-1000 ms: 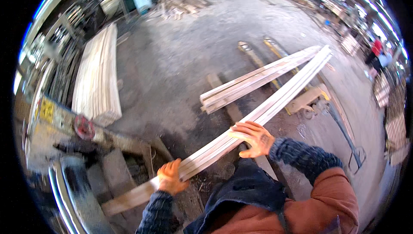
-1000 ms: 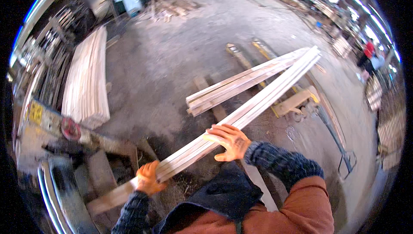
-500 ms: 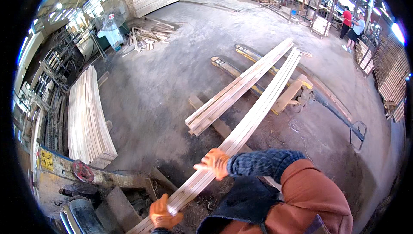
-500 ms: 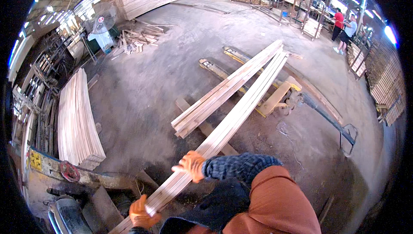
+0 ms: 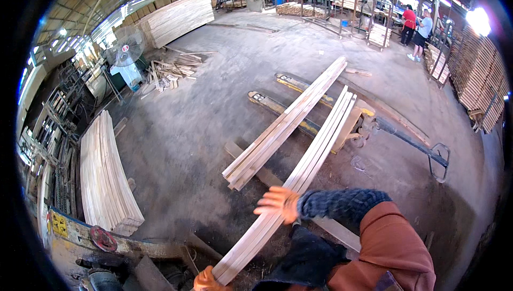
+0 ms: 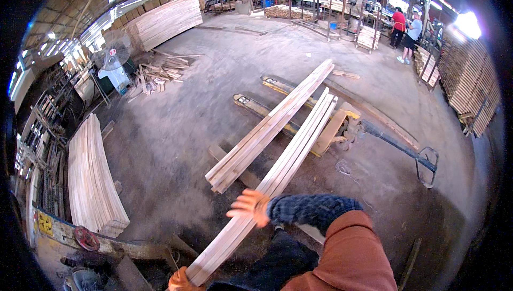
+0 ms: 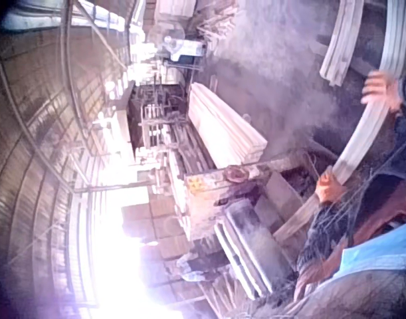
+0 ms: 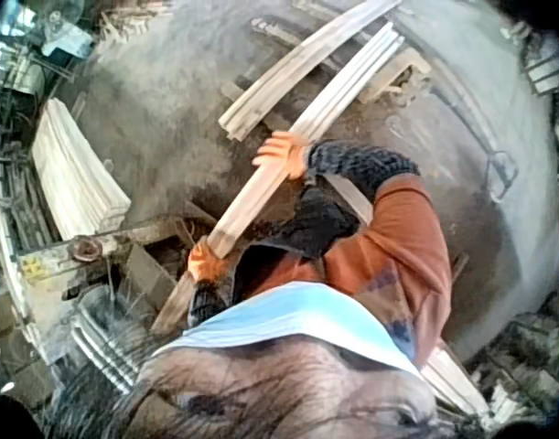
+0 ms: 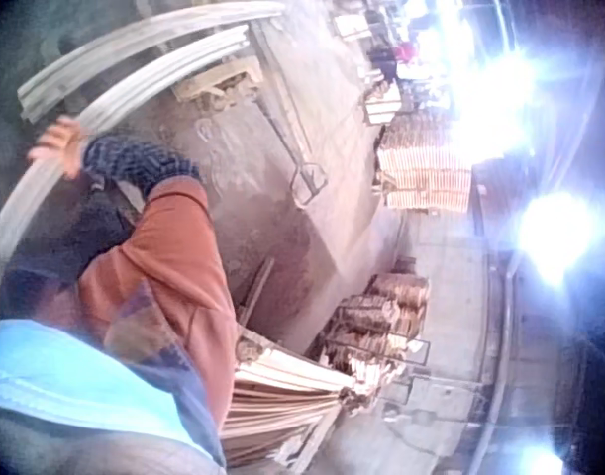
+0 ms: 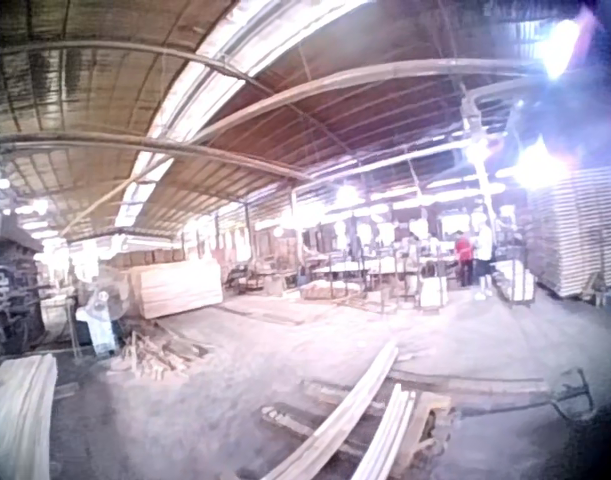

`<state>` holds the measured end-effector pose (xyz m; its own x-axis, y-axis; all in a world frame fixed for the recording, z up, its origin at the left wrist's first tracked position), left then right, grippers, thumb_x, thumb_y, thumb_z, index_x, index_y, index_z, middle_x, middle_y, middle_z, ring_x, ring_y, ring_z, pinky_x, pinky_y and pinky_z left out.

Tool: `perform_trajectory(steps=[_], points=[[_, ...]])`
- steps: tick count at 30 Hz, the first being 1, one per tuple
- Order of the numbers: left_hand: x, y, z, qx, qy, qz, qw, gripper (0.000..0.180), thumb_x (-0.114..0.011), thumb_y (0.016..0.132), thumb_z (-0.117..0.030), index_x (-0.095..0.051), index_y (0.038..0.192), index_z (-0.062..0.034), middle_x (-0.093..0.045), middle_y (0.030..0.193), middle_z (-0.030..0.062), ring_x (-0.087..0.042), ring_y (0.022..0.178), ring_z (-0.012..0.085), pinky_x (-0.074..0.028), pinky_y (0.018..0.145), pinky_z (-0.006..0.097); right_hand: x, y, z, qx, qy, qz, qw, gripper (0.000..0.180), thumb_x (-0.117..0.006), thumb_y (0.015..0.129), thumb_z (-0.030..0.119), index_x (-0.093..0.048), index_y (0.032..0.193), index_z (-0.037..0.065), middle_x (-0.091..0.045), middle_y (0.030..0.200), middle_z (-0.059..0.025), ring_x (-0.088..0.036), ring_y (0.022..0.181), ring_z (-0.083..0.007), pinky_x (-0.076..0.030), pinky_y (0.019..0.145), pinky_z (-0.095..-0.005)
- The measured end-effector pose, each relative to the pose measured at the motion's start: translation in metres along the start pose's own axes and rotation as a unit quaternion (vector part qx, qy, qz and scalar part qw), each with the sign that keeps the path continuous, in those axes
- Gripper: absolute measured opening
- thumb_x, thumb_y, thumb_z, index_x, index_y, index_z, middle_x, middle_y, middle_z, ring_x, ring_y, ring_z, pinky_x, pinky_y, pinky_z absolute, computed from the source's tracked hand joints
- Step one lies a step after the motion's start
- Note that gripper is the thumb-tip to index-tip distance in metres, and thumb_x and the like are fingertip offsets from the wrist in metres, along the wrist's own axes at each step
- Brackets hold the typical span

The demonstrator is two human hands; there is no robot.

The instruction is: The person picks up wooden planks from a stack by hand and feeds them through a roller glue spreader. They then stack the glue-coated planks one at a time onto a pallet jack.

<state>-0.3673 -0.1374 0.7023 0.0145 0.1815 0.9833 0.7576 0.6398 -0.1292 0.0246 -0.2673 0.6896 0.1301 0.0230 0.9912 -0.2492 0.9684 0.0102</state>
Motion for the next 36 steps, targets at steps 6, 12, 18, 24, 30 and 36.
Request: perform_trajectory(steps=[6, 12, 18, 24, 30, 36], points=[[0.006, -0.006, 0.024, 0.001, -0.085, 0.056, 0.995, 0.076, -0.081, 0.067, -0.043, -0.063, 0.132, -0.0081, -0.074, 0.113, 0.0187, -0.070, 0.107, 0.0368, -0.057, 0.092, 0.044, -0.001, -0.029, -0.026, -0.111, 0.000, 0.011, 0.994, 0.108, -0.086, 0.058, 0.031, -0.042, 0.157, 0.022, -0.056, 0.143, -0.0153, -0.049, 0.135, -0.0345, -0.018, 0.126, -0.0534], [-0.010, 0.093, -0.098, -0.026, -0.107, 0.024, 0.994, 0.108, -0.091, 0.050, -0.057, -0.055, 0.135, -0.0005, -0.068, 0.124, 0.0197, -0.066, 0.118, 0.0344, -0.052, 0.101, 0.044, -0.004, 0.035, 0.045, -0.113, 0.056, 0.036, 0.991, 0.101, -0.082, 0.061, 0.020, -0.044, 0.155, 0.016, -0.058, 0.137, -0.0157, -0.052, 0.132, -0.0324, -0.016, 0.127, -0.0536], [-0.038, 0.092, -0.084, -0.026, -0.003, 0.031, 0.999, 0.102, -0.091, 0.052, -0.058, -0.055, 0.132, -0.0060, -0.071, 0.112, 0.0165, -0.070, 0.109, 0.0331, -0.055, 0.095, 0.043, -0.065, 0.059, 0.085, 0.015, 0.040, -0.094, 0.995, 0.111, -0.083, 0.067, 0.029, -0.030, 0.163, 0.018, -0.048, 0.155, -0.0176, -0.045, 0.143, -0.0358, -0.022, 0.126, -0.0538], [0.049, 0.004, -0.076, -0.072, -0.176, -0.051, 0.980, 0.037, -0.074, 0.088, -0.040, -0.066, 0.108, -0.0103, -0.071, 0.098, 0.0110, -0.068, 0.089, 0.0303, -0.056, 0.074, 0.042, -0.016, -0.024, 0.011, -0.007, 0.050, 0.047, 0.998, 0.126, -0.088, 0.062, 0.056, -0.022, 0.166, 0.029, -0.041, 0.161, -0.0160, -0.038, 0.148, -0.0383, -0.020, 0.125, -0.0567], [-0.009, -0.040, 0.037, -0.108, -0.083, -0.041, 0.990, 0.041, -0.076, 0.083, -0.036, -0.067, 0.120, -0.0185, -0.072, 0.101, 0.0122, -0.070, 0.092, 0.0312, -0.058, 0.079, 0.042, 0.008, -0.090, -0.056, -0.142, -0.017, -0.006, 0.990, 0.125, -0.089, 0.055, 0.050, -0.029, 0.163, 0.030, -0.042, 0.159, -0.0154, -0.034, 0.150, -0.0390, -0.013, 0.127, -0.0575], [0.027, 0.005, -0.042, -0.027, -0.147, 0.019, 0.989, 0.071, -0.077, 0.079, -0.044, -0.060, 0.141, -0.0147, -0.066, 0.130, 0.0204, -0.061, 0.125, 0.0388, -0.049, 0.107, 0.053, -0.007, -0.032, -0.004, -0.150, 0.009, 0.009, 0.989, 0.110, -0.087, 0.060, 0.032, -0.038, 0.158, 0.019, -0.053, 0.142, -0.0162, -0.046, 0.137, -0.0369, -0.016, 0.126, -0.0561]])
Point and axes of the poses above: each hand's wrist, its own y-axis towards the middle knuckle, its own x-axis out of the back of the hand, z = x × y, the point moved 5 cm from there along y, towards the middle knuckle
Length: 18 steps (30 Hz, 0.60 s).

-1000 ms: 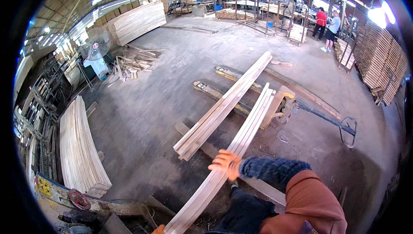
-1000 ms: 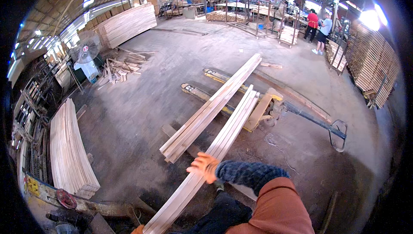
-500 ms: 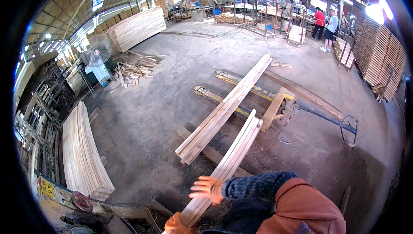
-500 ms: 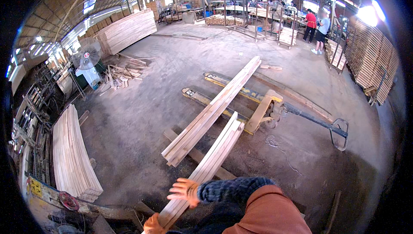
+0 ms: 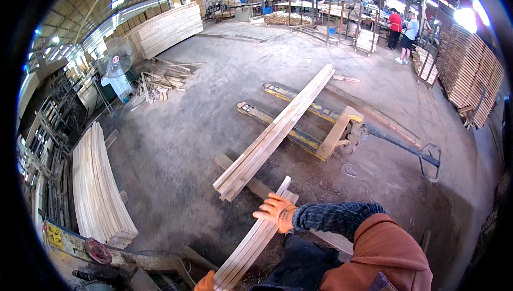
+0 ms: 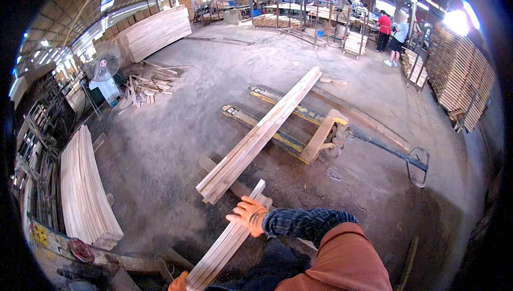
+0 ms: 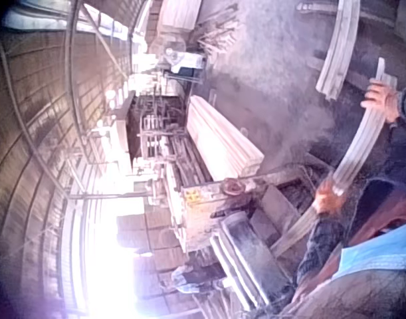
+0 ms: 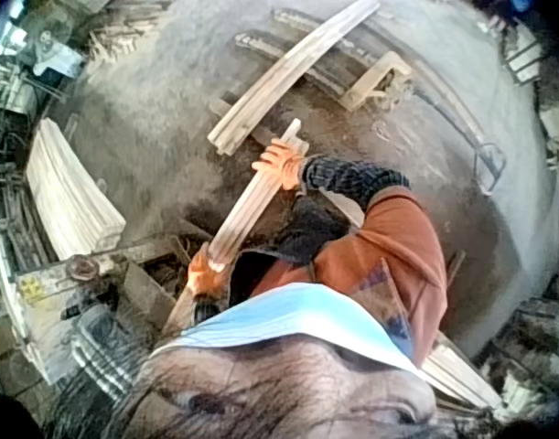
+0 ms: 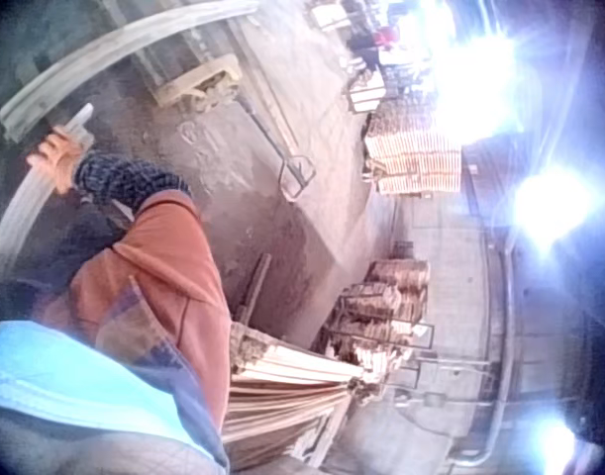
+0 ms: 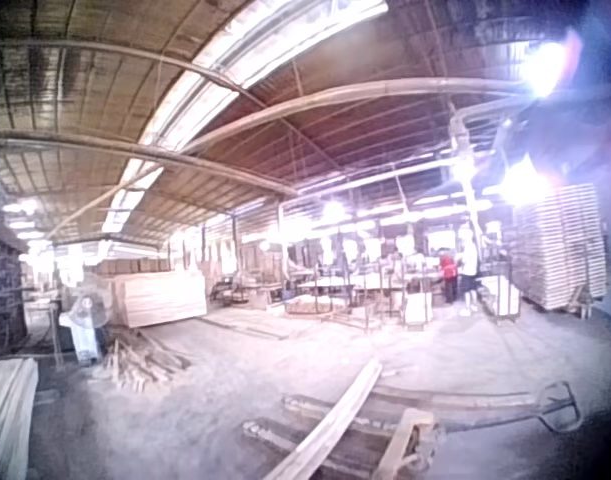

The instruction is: The person picks up wooden planks from a stack by hand and feeds them through a roller glue spreader. They then stack the glue-coated planks one at a time onto a pallet jack.

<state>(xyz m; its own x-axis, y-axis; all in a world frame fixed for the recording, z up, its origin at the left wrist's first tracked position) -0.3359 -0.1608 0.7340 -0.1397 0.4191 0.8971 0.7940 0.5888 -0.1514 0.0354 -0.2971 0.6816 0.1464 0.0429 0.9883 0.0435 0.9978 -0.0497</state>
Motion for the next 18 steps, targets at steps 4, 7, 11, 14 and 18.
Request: perform_trajectory(steps=[4, 7, 11, 14, 18], points=[[-0.042, 0.087, -0.047, -0.072, 0.056, 0.038, 0.995, 0.100, -0.090, 0.055, -0.059, -0.054, 0.132, -0.0064, -0.072, 0.111, 0.0149, -0.071, 0.104, 0.0329, -0.056, 0.094, 0.043, 0.003, 0.028, 0.056, 0.079, 0.025, 0.006, 0.997, 0.102, -0.081, 0.066, 0.027, -0.038, 0.158, 0.014, -0.058, 0.133, -0.0167, -0.053, 0.128, -0.0362, -0.020, 0.125, -0.0531], [-0.046, 0.110, -0.090, -0.052, 0.029, 0.018, 0.998, 0.099, -0.089, 0.056, -0.060, -0.055, 0.131, -0.0048, -0.072, 0.111, 0.0158, -0.072, 0.106, 0.0323, -0.056, 0.095, 0.042, -0.004, 0.041, 0.085, 0.165, 0.082, -0.036, 0.982, 0.095, -0.075, 0.072, 0.024, -0.038, 0.157, 0.008, -0.058, 0.141, -0.0184, -0.054, 0.131, -0.0341, -0.027, 0.123, -0.0524], [-0.027, 0.090, -0.050, -0.060, -0.009, 0.004, 0.998, 0.101, -0.089, 0.055, -0.055, -0.055, 0.134, -0.0023, -0.071, 0.115, 0.0196, -0.071, 0.105, 0.0337, -0.057, 0.094, 0.045, 0.027, 0.041, 0.078, 0.230, 0.173, -0.112, 0.951, 0.086, -0.081, 0.076, 0.030, -0.046, 0.151, 0.009, -0.054, 0.148, -0.0186, -0.053, 0.137, -0.0341, -0.038, 0.118, -0.0521], [-0.011, 0.065, -0.022, -0.012, 0.003, 0.047, 0.999, 0.099, -0.088, 0.056, -0.054, -0.057, 0.134, -0.0010, -0.069, 0.119, 0.0234, -0.069, 0.108, 0.0383, -0.055, 0.098, 0.046, 0.057, 0.032, 0.029, 0.128, 0.269, -0.178, 0.938, 0.071, -0.078, 0.080, 0.035, -0.055, 0.140, 0.005, -0.062, 0.133, -0.0203, -0.060, 0.124, -0.0371, -0.050, 0.106, -0.0471], [0.015, 0.043, 0.009, 0.058, -0.065, 0.116, 0.989, 0.099, -0.089, 0.058, -0.059, -0.062, 0.133, -0.0001, -0.069, 0.122, 0.0244, -0.067, 0.115, 0.0394, -0.053, 0.102, 0.047, 0.021, 0.001, -0.073, -0.161, 0.260, -0.213, 0.928, 0.067, -0.076, 0.087, 0.039, -0.055, 0.139, 0.003, -0.060, 0.138, -0.0229, -0.058, 0.128, -0.0404, -0.048, 0.108, -0.0459]])
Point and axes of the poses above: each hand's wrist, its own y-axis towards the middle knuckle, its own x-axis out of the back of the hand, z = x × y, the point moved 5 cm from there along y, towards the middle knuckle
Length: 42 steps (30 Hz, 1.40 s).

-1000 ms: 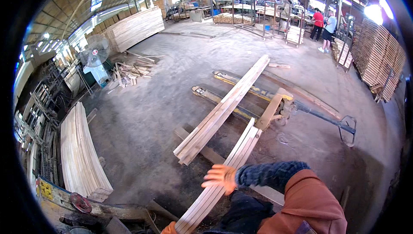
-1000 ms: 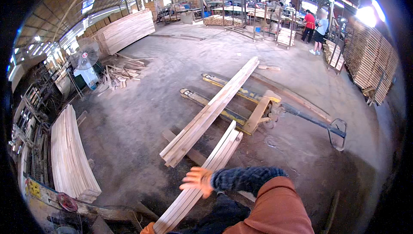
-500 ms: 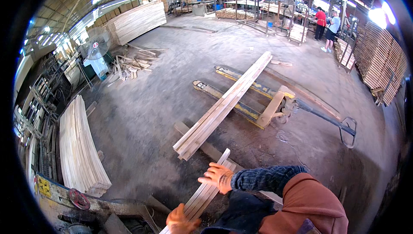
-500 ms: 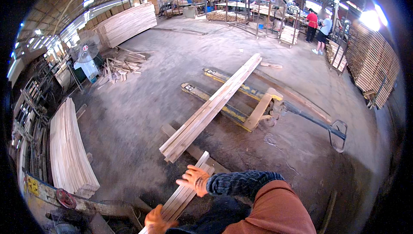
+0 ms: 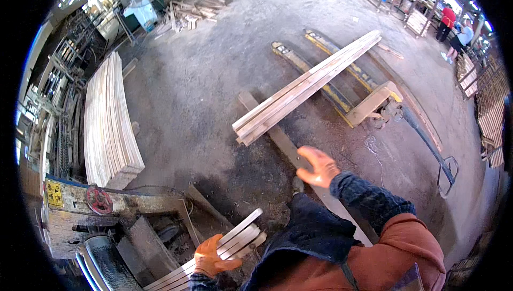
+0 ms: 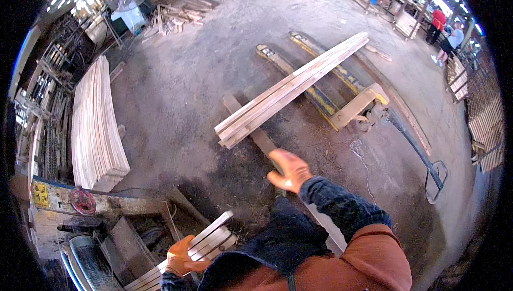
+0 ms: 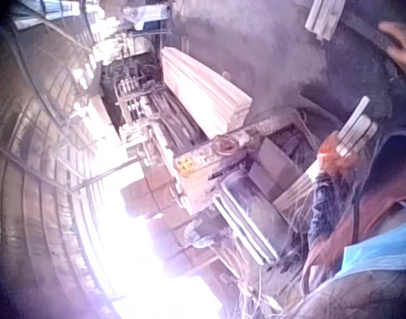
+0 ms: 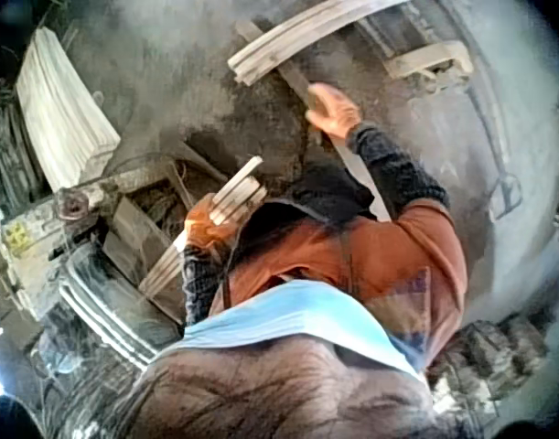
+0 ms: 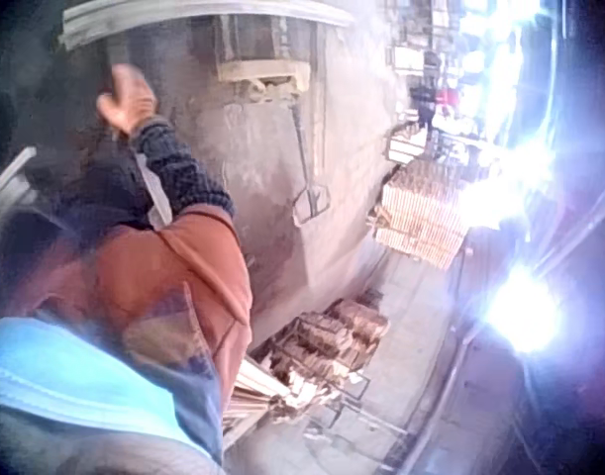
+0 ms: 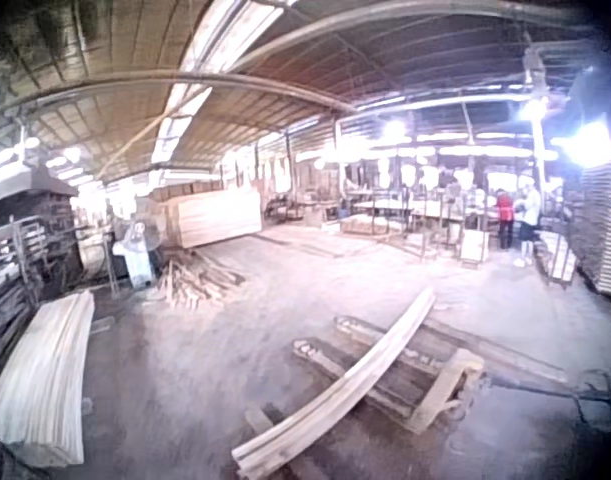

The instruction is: The person picks up wooden planks from a stack by hand and feeds them through a roller glue spreader. They then stack the glue-coated planks one at a time onto a pallet jack.

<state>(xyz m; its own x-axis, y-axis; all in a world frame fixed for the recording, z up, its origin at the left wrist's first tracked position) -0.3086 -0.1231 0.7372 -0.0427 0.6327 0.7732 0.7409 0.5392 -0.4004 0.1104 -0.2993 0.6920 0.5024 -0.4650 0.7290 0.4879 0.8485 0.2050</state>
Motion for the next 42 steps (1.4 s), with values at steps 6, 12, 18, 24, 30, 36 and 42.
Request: perform_trajectory(steps=[6, 12, 18, 24, 30, 36, 42], points=[[-0.006, 0.044, -0.003, 0.104, -0.371, 0.118, 0.915, 0.065, -0.083, 0.089, -0.025, -0.056, 0.141, 0.0025, -0.068, 0.129, 0.0200, -0.069, 0.114, 0.0254, -0.054, 0.100, 0.039, -0.012, -0.036, -0.123, -0.355, 0.091, 0.064, 0.928, 0.078, -0.077, 0.088, 0.046, -0.050, 0.149, 0.005, -0.053, 0.152, -0.0208, -0.050, 0.142, -0.0350, -0.041, 0.117, -0.0434], [-0.062, 0.139, 0.009, 0.135, -0.391, 0.023, 0.910, 0.057, -0.078, 0.093, -0.016, -0.053, 0.140, 0.0047, -0.072, 0.120, 0.0140, -0.068, 0.110, 0.0181, -0.056, 0.094, 0.033, -0.015, -0.013, -0.156, -0.394, 0.077, 0.134, 0.906, 0.071, -0.078, 0.089, 0.037, -0.053, 0.148, 0.004, -0.056, 0.150, -0.0195, -0.052, 0.141, -0.0317, -0.041, 0.116, -0.0403], [-0.119, 0.200, 0.025, 0.219, -0.449, 0.042, 0.865, 0.064, -0.084, 0.085, -0.023, -0.058, 0.139, -0.0005, -0.070, 0.127, 0.0214, -0.069, 0.116, 0.0290, -0.056, 0.100, 0.039, -0.025, 0.044, -0.208, -0.458, 0.206, 0.105, 0.858, 0.066, -0.079, 0.091, 0.028, -0.054, 0.146, 0.002, -0.063, 0.140, -0.0154, -0.057, 0.133, -0.0261, -0.043, 0.113, -0.0377], [-0.169, 0.306, 0.103, 0.214, -0.380, 0.095, 0.895, 0.068, -0.083, 0.086, -0.034, -0.058, 0.139, -0.0002, -0.071, 0.126, 0.0212, -0.068, 0.119, 0.0299, -0.054, 0.102, 0.039, -0.107, 0.130, -0.252, -0.475, 0.296, 0.105, 0.822, 0.065, -0.078, 0.093, 0.025, -0.052, 0.148, 0.002, -0.060, 0.144, -0.0153, -0.055, 0.135, -0.0236, -0.043, 0.113, -0.0349], [-0.218, 0.480, 0.187, 0.219, -0.350, 0.133, 0.901, 0.056, -0.080, 0.090, -0.028, -0.060, 0.133, 0.0020, -0.072, 0.123, 0.0166, -0.067, 0.120, 0.0246, -0.054, 0.101, 0.040, -0.237, 0.205, -0.286, -0.554, 0.378, 0.073, 0.739, 0.066, -0.077, 0.094, 0.022, -0.050, 0.150, -0.001, -0.056, 0.150, -0.0149, -0.053, 0.138, -0.0228, -0.040, 0.116, -0.0346], [-0.216, 0.678, 0.197, 0.170, -0.275, 0.155, 0.933, 0.082, -0.080, 0.083, -0.041, -0.050, 0.146, 0.0020, -0.057, 0.146, 0.0236, -0.057, 0.132, 0.0338, -0.046, 0.110, 0.042, -0.369, 0.259, -0.380, -0.614, 0.397, 0.022, 0.681, 0.067, -0.075, 0.095, 0.026, -0.049, 0.151, 0.001, -0.059, 0.144, -0.0122, -0.057, 0.130, -0.0219, -0.044, 0.109, -0.0331], [-0.242, 0.828, 0.226, 0.172, -0.117, 0.168, 0.964, 0.083, -0.082, 0.072, -0.056, -0.060, 0.133, -0.0035, -0.067, 0.129, 0.0228, -0.064, 0.122, 0.0364, -0.051, 0.103, 0.042, -0.478, 0.311, -0.491, -0.636, 0.429, -0.096, 0.634, 0.065, -0.064, 0.102, 0.037, -0.041, 0.156, 0.008, -0.051, 0.150, -0.0140, -0.048, 0.143, -0.0288, -0.040, 0.116, -0.0441]])
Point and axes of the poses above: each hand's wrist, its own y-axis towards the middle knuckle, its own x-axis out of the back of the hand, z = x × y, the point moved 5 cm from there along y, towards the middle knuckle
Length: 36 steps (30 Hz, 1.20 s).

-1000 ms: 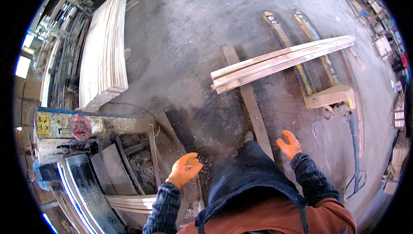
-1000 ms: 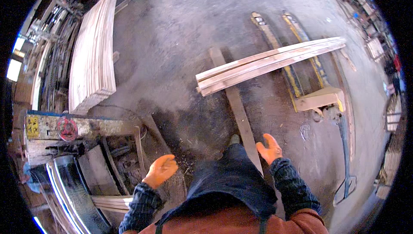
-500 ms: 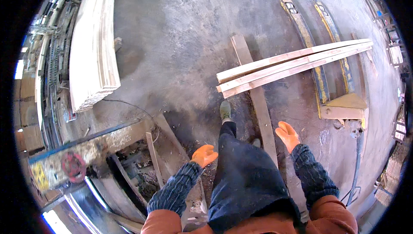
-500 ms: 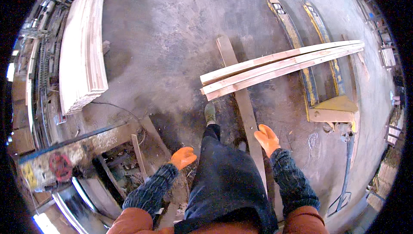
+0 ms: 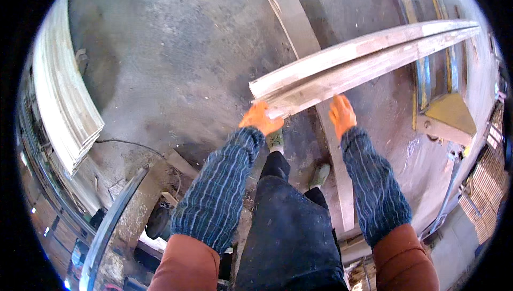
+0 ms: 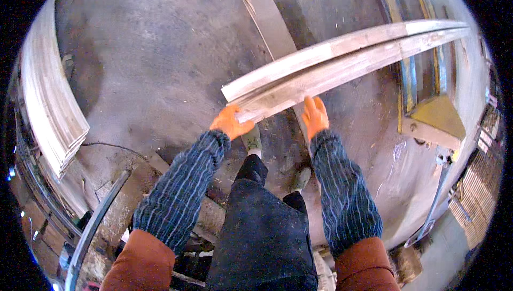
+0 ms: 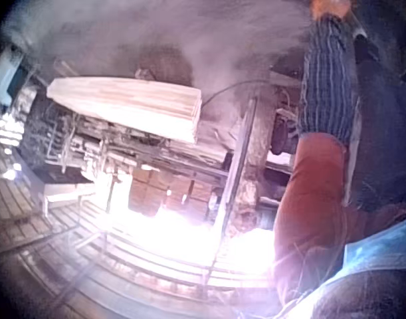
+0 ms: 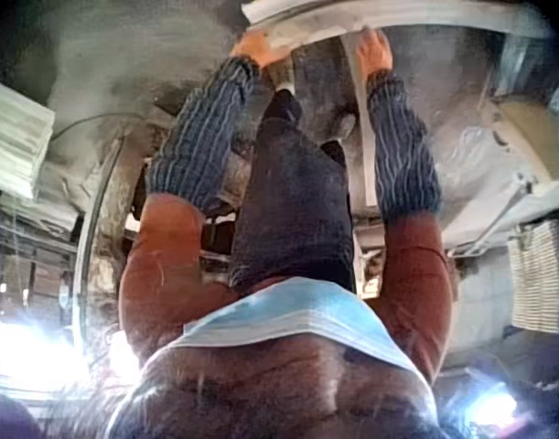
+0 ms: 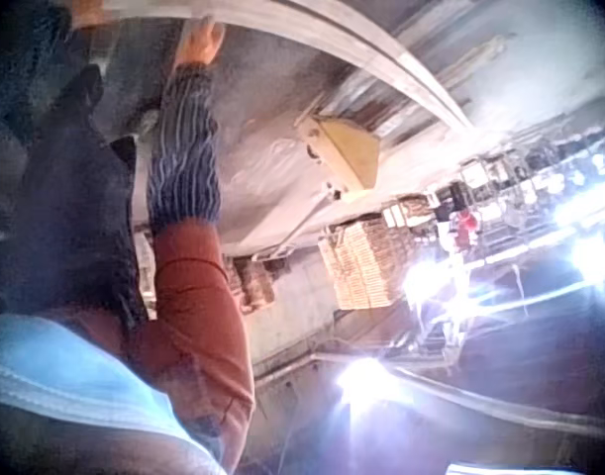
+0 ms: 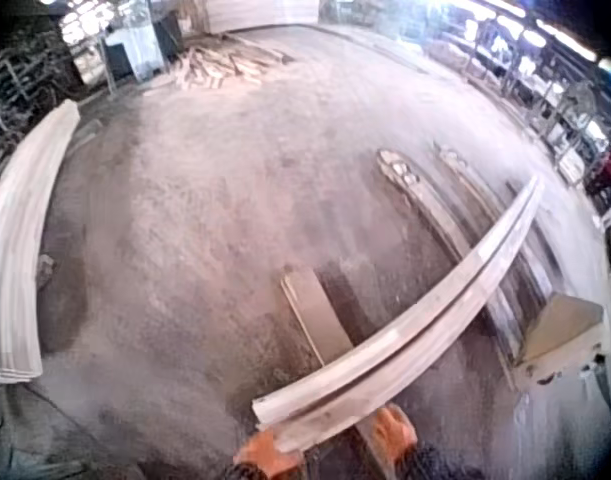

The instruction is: The person picks up wooden planks from a stack by hand and feeds them through a roller glue spreader. They then stack the glue-coated planks one at a time onto a pallet jack.

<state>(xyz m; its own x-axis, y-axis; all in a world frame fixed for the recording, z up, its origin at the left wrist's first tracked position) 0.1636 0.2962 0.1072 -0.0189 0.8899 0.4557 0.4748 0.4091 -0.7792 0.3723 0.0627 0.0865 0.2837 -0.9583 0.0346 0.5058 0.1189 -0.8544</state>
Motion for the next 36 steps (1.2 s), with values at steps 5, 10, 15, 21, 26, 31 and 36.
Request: perform_trajectory(steps=[5, 10, 15, 21, 26, 31, 36], points=[[-0.010, 0.033, -0.032, -0.080, 0.218, -0.030, 0.972, 0.082, -0.077, 0.072, -0.058, -0.062, 0.134, -0.0070, -0.068, 0.123, 0.0195, -0.067, 0.113, 0.0370, -0.053, 0.097, 0.047, -0.020, 0.064, -0.025, 0.095, -0.104, -0.022, 0.990, 0.059, -0.065, 0.101, 0.046, -0.049, 0.148, 0.013, -0.056, 0.119, -0.0090, -0.055, 0.107, -0.0231, -0.046, 0.101, -0.0422], [-0.032, 0.048, -0.021, -0.218, 0.111, -0.104, 0.964, 0.093, -0.079, 0.070, -0.060, -0.057, 0.143, -0.0063, -0.064, 0.134, 0.0225, -0.063, 0.122, 0.0399, -0.050, 0.104, 0.047, -0.068, 0.051, -0.036, 0.070, 0.088, -0.098, 0.989, 0.066, -0.068, 0.098, 0.053, -0.049, 0.149, 0.016, -0.056, 0.128, -0.0071, -0.054, 0.106, -0.0200, -0.047, 0.098, -0.0366], [-0.040, 0.069, -0.033, -0.112, 0.082, 0.043, 0.989, 0.102, -0.080, 0.070, -0.061, -0.052, 0.147, -0.0015, -0.057, 0.145, 0.0271, -0.056, 0.134, 0.0389, -0.044, 0.113, 0.044, -0.049, 0.065, -0.053, 0.124, -0.104, -0.046, 0.986, 0.071, -0.069, 0.098, 0.052, -0.047, 0.150, 0.009, -0.059, 0.134, -0.0068, -0.059, 0.114, -0.0219, -0.048, 0.102, -0.0383], [-0.031, 0.019, -0.047, -0.113, 0.066, 0.072, 0.989, 0.096, -0.072, 0.075, -0.069, -0.056, 0.142, -0.0025, -0.063, 0.138, 0.0233, -0.058, 0.129, 0.0394, -0.044, 0.112, 0.045, -0.034, 0.039, -0.064, -0.101, 0.289, -0.010, 0.952, 0.059, -0.075, 0.096, 0.038, -0.056, 0.139, 0.002, -0.067, 0.118, -0.0059, -0.065, 0.106, -0.0157, -0.055, 0.089, -0.0338], [-0.012, -0.012, -0.082, -0.096, 0.040, 0.169, 0.980, 0.074, -0.065, 0.089, -0.064, -0.066, 0.130, -0.0021, -0.070, 0.125, 0.0229, -0.068, 0.114, 0.0395, -0.050, 0.104, 0.044, -0.024, -0.038, -0.039, 0.053, 0.180, 0.093, 0.978, 0.054, -0.069, 0.099, 0.037, -0.054, 0.139, 0.003, -0.066, 0.124, -0.0098, -0.063, 0.115, -0.0231, -0.051, 0.101, -0.0386], [-0.020, -0.039, -0.226, -0.141, -0.193, 0.266, 0.934, 0.087, -0.072, 0.087, -0.058, -0.047, 0.152, -0.0057, -0.057, 0.147, 0.0224, -0.056, 0.135, 0.0351, -0.043, 0.113, 0.039, -0.066, -0.181, -0.054, 0.102, 0.185, 0.161, 0.964, 0.059, -0.066, 0.099, 0.031, -0.045, 0.146, 0.002, -0.064, 0.123, -0.0083, -0.061, 0.116, -0.0236, -0.050, 0.101, -0.0390], [-0.002, -0.105, -0.272, -0.106, -0.060, 0.269, 0.955, 0.109, -0.084, 0.072, -0.058, -0.040, 0.156, -0.0022, -0.055, 0.147, 0.0287, -0.058, 0.133, 0.0375, -0.044, 0.113, 0.040, -0.086, -0.337, -0.069, -0.154, 0.026, 0.289, 0.945, 0.071, -0.074, 0.094, 0.014, -0.038, 0.153, 0.002, -0.063, 0.131, -0.0112, -0.059, 0.124, -0.0238, -0.048, 0.107, -0.0400]])
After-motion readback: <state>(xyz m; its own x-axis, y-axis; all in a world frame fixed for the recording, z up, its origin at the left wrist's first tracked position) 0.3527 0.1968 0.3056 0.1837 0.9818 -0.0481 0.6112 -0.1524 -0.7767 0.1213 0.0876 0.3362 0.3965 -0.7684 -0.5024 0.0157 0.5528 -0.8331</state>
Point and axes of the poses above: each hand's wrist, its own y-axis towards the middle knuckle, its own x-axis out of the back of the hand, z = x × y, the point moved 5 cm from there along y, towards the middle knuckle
